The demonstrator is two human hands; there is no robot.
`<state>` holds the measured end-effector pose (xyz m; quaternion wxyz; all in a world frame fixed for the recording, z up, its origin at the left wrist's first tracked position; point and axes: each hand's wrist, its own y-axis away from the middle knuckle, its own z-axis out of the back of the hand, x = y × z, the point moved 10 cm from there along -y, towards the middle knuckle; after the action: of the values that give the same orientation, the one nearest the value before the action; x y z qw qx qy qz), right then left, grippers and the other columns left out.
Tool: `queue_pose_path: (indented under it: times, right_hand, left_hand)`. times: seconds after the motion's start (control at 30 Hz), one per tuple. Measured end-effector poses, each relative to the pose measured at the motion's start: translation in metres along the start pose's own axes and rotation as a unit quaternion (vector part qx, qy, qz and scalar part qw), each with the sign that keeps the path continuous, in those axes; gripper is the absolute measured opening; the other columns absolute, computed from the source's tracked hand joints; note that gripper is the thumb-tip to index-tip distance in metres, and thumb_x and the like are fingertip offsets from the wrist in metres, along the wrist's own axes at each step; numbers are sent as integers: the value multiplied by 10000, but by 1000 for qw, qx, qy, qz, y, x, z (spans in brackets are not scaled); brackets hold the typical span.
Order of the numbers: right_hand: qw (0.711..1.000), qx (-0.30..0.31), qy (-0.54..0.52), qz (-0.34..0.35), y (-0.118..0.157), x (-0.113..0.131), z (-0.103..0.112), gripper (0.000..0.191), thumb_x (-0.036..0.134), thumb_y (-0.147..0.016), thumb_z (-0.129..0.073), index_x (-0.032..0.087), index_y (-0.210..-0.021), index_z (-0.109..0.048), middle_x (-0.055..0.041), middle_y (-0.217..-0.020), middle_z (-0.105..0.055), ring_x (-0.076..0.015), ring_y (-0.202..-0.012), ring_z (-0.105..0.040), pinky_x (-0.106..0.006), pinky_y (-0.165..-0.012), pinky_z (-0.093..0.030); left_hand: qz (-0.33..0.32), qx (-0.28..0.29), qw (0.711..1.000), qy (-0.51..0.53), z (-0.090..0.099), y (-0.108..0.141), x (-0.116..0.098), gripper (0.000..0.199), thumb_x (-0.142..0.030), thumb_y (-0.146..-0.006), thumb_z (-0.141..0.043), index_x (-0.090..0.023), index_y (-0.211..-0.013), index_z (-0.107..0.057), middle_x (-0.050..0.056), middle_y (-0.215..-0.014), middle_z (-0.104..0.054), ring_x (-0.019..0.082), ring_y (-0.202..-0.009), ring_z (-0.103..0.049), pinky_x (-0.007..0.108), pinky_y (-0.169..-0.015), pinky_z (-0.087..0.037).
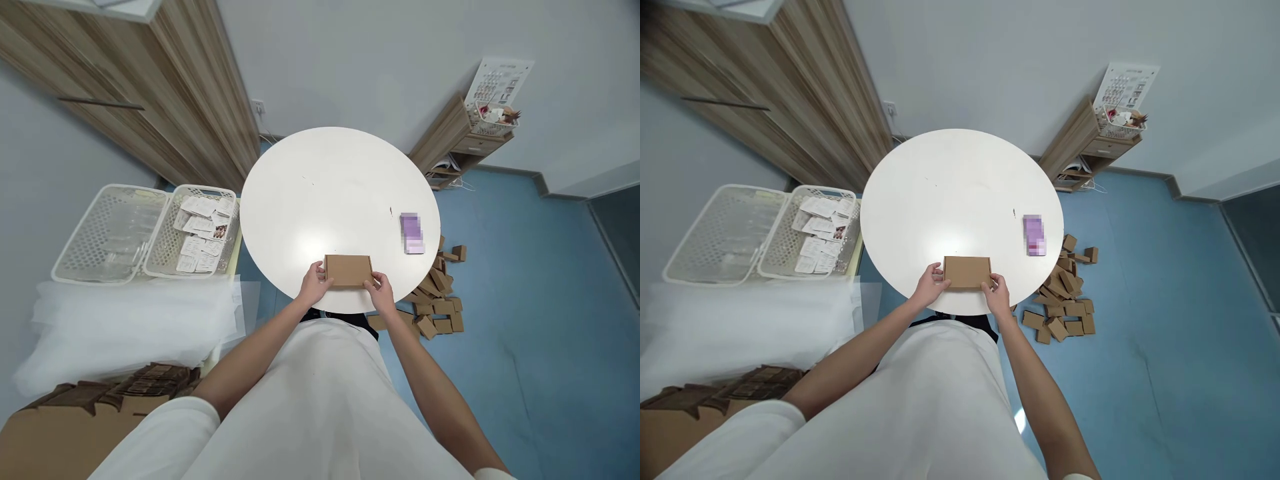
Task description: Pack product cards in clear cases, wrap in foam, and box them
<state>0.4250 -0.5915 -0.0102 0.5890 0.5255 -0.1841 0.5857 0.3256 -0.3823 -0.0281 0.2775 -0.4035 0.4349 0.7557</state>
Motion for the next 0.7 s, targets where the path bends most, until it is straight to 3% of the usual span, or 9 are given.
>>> queue_pose_path:
  times: [0.1, 0.23, 0.47, 0.57, 0.7]
  right_hand:
    - [999, -10, 39, -13, 1, -9, 6, 549, 377, -688, -556, 194, -1186, -417, -115, -1158, -529, -211, -1040, -523, -342, -826, -445]
    - [994, 16, 99, -38, -1, -12, 5, 600, 403, -698, -534, 183, -1241, -398, -95, -1084, -550, -192, -921, -545, -336, -795, -444]
    - [993, 44, 105, -38, -8, -11, 8, 563, 421, -699, -524, 204, -1214, -448, -63, -1044, -522, -145, -755, -523, -308, -715, -444]
    - [996, 21, 74, -39, -9, -19, 28, 556, 436, -704, -520, 201, -1203, -447, -57, -1004, -522, -138, -721, -517, -298, -672, -446]
    - [996, -41, 66, -42, -6, -35, 79, 535, 464, -714, -508, 190, -1172, -473, -53, -957, -529, -142, -705, -500, -304, -661, -444]
  left_hand:
    - [8, 17, 999, -45, -9, -1, 10, 654, -267, -674, -649, -172, -1255, -364, 83, -1054, -533, 173, -900, -571, 299, -775, -459]
    - [1, 39, 995, -91, -17, 0, 16, 650, -274, -662, -647, -167, -1249, -392, 100, -1071, -511, 175, -847, -558, 299, -736, -458]
    - [-2, 49, 990, -130, -25, -4, 6, 642, -213, -666, -613, -172, -1260, -374, 91, -1056, -496, 145, -786, -545, 281, -729, -456]
    - [-18, 57, 989, -138, -40, -6, -11, 609, -247, -684, -606, -190, -1248, -385, 81, -1047, -499, 143, -792, -539, 273, -718, -456]
    - [-33, 88, 982, -162, -80, -8, -37, 584, -371, -716, -587, -200, -1240, -394, 73, -1028, -514, 147, -784, -539, 273, -685, -460]
